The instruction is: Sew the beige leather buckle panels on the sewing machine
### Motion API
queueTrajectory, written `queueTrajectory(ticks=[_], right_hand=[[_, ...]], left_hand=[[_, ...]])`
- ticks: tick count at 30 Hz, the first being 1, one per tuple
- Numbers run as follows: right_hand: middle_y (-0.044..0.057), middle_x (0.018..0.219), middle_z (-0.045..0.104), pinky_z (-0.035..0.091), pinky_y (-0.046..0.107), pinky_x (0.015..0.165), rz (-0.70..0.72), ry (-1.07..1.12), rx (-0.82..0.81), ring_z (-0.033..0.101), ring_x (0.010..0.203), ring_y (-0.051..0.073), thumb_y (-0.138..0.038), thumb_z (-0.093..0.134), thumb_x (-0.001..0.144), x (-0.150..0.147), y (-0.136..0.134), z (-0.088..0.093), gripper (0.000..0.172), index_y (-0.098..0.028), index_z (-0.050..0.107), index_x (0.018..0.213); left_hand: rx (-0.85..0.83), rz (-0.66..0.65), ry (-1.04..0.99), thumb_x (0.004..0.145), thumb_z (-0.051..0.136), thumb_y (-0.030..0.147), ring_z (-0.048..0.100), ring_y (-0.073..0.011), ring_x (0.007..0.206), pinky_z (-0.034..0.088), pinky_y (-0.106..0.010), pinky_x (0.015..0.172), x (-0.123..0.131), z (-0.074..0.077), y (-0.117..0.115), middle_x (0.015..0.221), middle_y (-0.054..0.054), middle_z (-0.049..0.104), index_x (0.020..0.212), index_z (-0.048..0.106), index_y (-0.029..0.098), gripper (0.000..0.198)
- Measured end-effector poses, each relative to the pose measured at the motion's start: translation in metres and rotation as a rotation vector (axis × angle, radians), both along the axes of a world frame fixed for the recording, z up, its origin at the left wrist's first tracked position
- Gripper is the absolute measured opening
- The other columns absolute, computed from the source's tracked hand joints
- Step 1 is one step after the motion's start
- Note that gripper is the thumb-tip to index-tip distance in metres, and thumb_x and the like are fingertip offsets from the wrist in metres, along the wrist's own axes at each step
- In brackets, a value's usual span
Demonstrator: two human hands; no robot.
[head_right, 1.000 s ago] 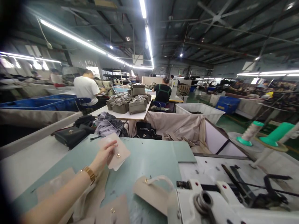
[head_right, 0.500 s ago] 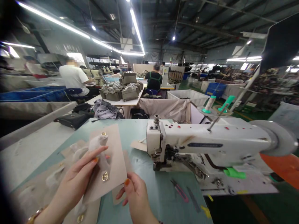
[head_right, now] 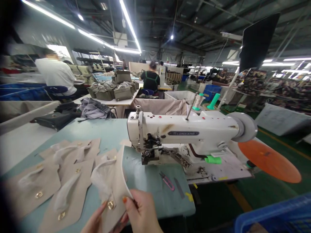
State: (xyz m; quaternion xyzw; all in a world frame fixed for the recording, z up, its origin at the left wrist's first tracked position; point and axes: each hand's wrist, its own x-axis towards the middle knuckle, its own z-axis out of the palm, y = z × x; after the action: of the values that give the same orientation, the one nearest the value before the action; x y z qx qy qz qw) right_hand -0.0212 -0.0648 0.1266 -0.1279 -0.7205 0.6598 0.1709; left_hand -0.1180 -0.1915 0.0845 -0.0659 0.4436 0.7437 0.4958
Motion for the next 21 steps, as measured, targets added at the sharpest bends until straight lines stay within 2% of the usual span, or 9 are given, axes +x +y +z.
queueTrajectory(ticks=[1,3,6,8,13,16,19,21], right_hand=[[0.002,0.052,0.051,0.037,0.014,0.046,-0.003,-0.001,-0.059,0.05,0.046,0.008,-0.056,0.043,0.091,0.0,0.001,-0.005,0.051,-0.011,0.06,0.074],[0.002,0.055,0.053,0.039,0.014,0.045,-0.042,-0.01,-0.147,0.052,0.046,0.009,-0.059,0.044,0.09,0.0,0.002,-0.016,0.052,-0.011,0.059,0.08],[0.003,0.057,0.054,0.038,0.013,0.041,-0.118,-0.049,-0.162,0.053,0.046,0.009,-0.063,0.044,0.088,-0.002,0.009,-0.032,0.054,-0.01,0.058,0.084],[0.004,0.061,0.058,0.035,0.012,0.04,-0.121,-0.089,-0.162,0.051,0.043,0.007,-0.064,0.044,0.087,-0.005,0.015,-0.04,0.056,-0.01,0.058,0.081],[0.006,0.061,0.062,0.03,0.012,0.038,-0.127,-0.145,-0.267,0.046,0.039,0.004,-0.069,0.046,0.083,-0.029,0.034,-0.056,0.06,-0.009,0.056,0.082],[0.006,0.061,0.062,0.03,0.012,0.037,-0.137,-0.138,-0.312,0.048,0.04,0.005,-0.067,0.047,0.083,-0.047,0.044,-0.062,0.059,-0.009,0.057,0.081],[0.005,0.057,0.061,0.031,0.013,0.038,-0.163,-0.144,-0.294,0.049,0.04,0.006,-0.064,0.046,0.085,-0.061,0.052,-0.066,0.057,-0.008,0.058,0.08],[0.005,0.056,0.061,0.032,0.013,0.039,-0.207,-0.138,-0.276,0.05,0.04,0.006,-0.063,0.046,0.086,-0.066,0.056,-0.068,0.056,-0.008,0.059,0.08]], left_hand=[[-0.011,-0.024,-0.029,0.057,0.079,0.054,0.064,-0.0379,0.099,0.051,-0.046,0.088,0.002,0.001,0.003,0.09,-0.013,0.073,0.079,0.072,0.016,0.045],[-0.067,0.009,0.007,0.056,0.08,0.053,0.068,-0.0348,0.086,0.054,-0.043,0.079,-0.001,0.007,0.01,0.082,-0.011,0.074,0.076,0.072,0.017,0.042],[-0.108,0.031,0.161,0.058,0.081,0.048,0.068,-0.0313,0.076,0.054,-0.038,0.068,-0.019,0.014,0.019,0.078,-0.01,0.075,0.079,0.072,0.015,0.039],[-0.113,0.01,0.204,0.058,0.082,0.045,0.068,-0.0281,0.073,0.053,-0.034,0.065,-0.037,0.014,0.024,0.078,-0.009,0.075,0.079,0.072,0.014,0.039],[-0.126,-0.064,0.247,0.066,0.08,0.039,0.069,-0.0268,0.083,0.052,-0.032,0.073,-0.083,0.008,0.041,0.091,-0.009,0.076,0.094,0.073,0.014,0.039],[-0.076,-0.143,0.288,0.072,0.076,0.038,0.069,-0.0246,0.08,0.052,-0.03,0.07,-0.104,0.008,0.056,0.094,-0.009,0.076,0.096,0.072,0.013,0.034],[-0.058,-0.212,0.332,0.077,0.072,0.037,0.069,-0.0217,0.074,0.052,-0.028,0.066,-0.12,0.007,0.072,0.093,-0.009,0.076,0.098,0.072,0.013,0.032],[-0.069,-0.23,0.353,0.078,0.072,0.036,0.069,-0.0218,0.076,0.053,-0.029,0.069,-0.128,0.007,0.081,0.094,-0.008,0.076,0.1,0.071,0.014,0.032]])
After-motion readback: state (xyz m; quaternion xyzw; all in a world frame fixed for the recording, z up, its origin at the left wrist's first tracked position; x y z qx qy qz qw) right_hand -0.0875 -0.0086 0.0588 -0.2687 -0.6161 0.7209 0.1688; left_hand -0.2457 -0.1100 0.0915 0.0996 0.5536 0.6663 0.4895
